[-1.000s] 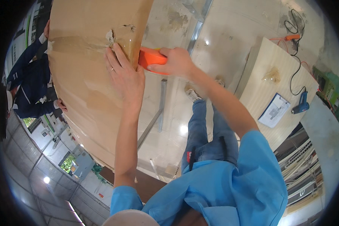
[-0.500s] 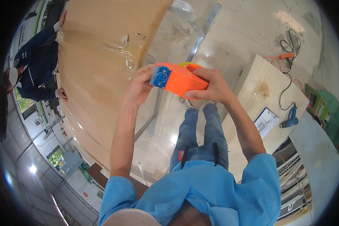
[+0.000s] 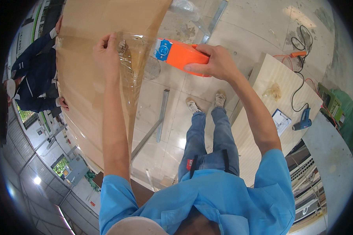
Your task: The person tapes a large cardboard-wrapped item on a dolly, moves it across the workshop, then handles white trim pieces and a curved wooden panel. They assist a coworker by holding the panel while the coworker applies trim, then place the panel on a workbench.
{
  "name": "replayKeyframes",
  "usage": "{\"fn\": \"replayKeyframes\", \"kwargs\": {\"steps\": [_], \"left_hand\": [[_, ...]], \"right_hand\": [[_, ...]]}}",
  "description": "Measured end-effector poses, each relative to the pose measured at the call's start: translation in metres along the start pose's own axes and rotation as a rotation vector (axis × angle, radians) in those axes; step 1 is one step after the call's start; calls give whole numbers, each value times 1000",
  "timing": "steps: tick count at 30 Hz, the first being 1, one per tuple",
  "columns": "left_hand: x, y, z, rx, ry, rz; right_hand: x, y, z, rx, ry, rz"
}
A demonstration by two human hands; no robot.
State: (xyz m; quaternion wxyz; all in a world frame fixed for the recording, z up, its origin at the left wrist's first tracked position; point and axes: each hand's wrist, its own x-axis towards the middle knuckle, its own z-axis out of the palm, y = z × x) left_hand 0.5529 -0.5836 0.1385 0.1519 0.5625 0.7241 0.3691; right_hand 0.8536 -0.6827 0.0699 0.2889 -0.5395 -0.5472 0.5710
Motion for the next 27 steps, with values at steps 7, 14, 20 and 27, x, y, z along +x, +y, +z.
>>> {"fn": "replayKeyframes", "kwargs": {"steps": [7, 14, 20, 27], "left_hand": [[-5, -7, 16, 384, 240, 76], [8, -17, 6, 495, -95, 458], [-37, 17, 51, 603, -213, 785], [-40, 27, 68, 1154, -176, 708]], "right_hand": [[34, 40, 19, 129, -46, -52], [48, 113, 42, 255, -5, -115], [102, 72, 69, -105, -39, -36], [80, 19, 69, -107, 159, -33]]}}
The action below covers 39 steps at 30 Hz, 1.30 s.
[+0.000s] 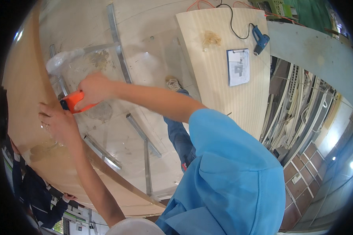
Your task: The person tapes a large cardboard-wrapped item on a dolly, moves it across the workshop, then handles white trim pieces and a curved wooden panel. They assist a coworker by holding the panel while the coworker applies trim, then place the panel on a workbench.
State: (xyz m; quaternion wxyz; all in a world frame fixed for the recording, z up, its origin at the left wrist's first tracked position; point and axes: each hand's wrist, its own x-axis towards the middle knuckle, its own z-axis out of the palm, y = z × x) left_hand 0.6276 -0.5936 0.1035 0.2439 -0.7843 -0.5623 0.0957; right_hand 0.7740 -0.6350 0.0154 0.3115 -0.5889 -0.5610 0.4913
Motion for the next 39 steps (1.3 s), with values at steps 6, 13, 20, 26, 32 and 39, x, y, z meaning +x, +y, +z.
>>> {"fn": "replayKeyframes", "kwargs": {"steps": [6, 13, 20, 26, 32, 39], "left_hand": [[8, 1, 3, 71, 16, -4], [4, -22, 10, 25, 100, 205], [-44, -16, 20, -25, 156, 120], [-225, 10, -6, -793, 297, 28], [-597, 22, -95, -1620, -294, -171], [-1141, -48, -55, -1576, -828, -1685]], "right_hand": [[-10, 26, 37, -87, 316, 110], [-300, 391, 89, -182, 714, 745], [-495, 525, 59, -667, 551, 1006], [-492, 575, 37, -283, 467, 864], [-445, 385, 132, -622, 58, 515], [-557, 37, 473, 408, -718, 501]]}}
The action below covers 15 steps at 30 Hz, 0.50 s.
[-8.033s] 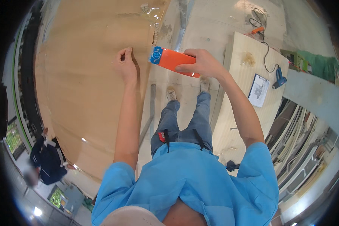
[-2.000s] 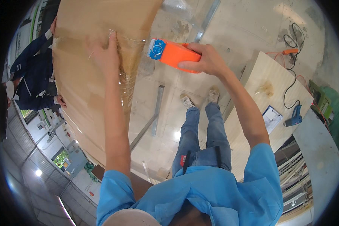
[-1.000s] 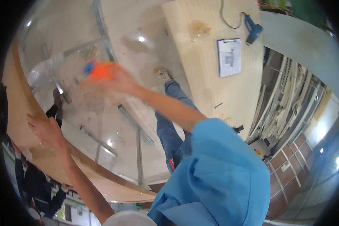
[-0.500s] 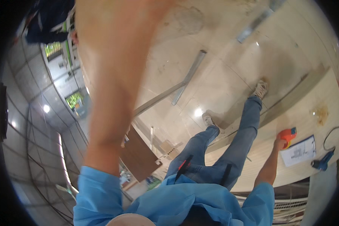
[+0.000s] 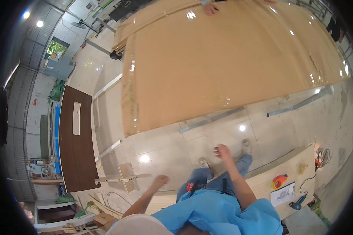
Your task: The person tapes a large cardboard-wrapped item on a dolly, moves it across the workshop, then handles white trim pieces and a curved wooden panel. They assist a coworker by holding the panel while the coworker applies trim, then place the panel on a workbench.
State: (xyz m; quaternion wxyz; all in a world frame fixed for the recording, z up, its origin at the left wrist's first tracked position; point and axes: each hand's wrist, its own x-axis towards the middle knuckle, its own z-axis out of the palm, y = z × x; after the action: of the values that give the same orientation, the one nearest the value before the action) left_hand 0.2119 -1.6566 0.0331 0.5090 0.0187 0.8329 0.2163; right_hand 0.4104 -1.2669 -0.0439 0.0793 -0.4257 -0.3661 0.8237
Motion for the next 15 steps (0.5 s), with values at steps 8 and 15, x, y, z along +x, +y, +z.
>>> {"fn": "replayKeyframes", "kwargs": {"steps": [8, 15], "left_hand": [[65, 19, -316, -702, 499, 333], [127, 90, -451, -550, 271, 509]], "right_hand": [[35, -28, 328, 159, -97, 84], [72, -10, 455, 454, 186, -82]]}}
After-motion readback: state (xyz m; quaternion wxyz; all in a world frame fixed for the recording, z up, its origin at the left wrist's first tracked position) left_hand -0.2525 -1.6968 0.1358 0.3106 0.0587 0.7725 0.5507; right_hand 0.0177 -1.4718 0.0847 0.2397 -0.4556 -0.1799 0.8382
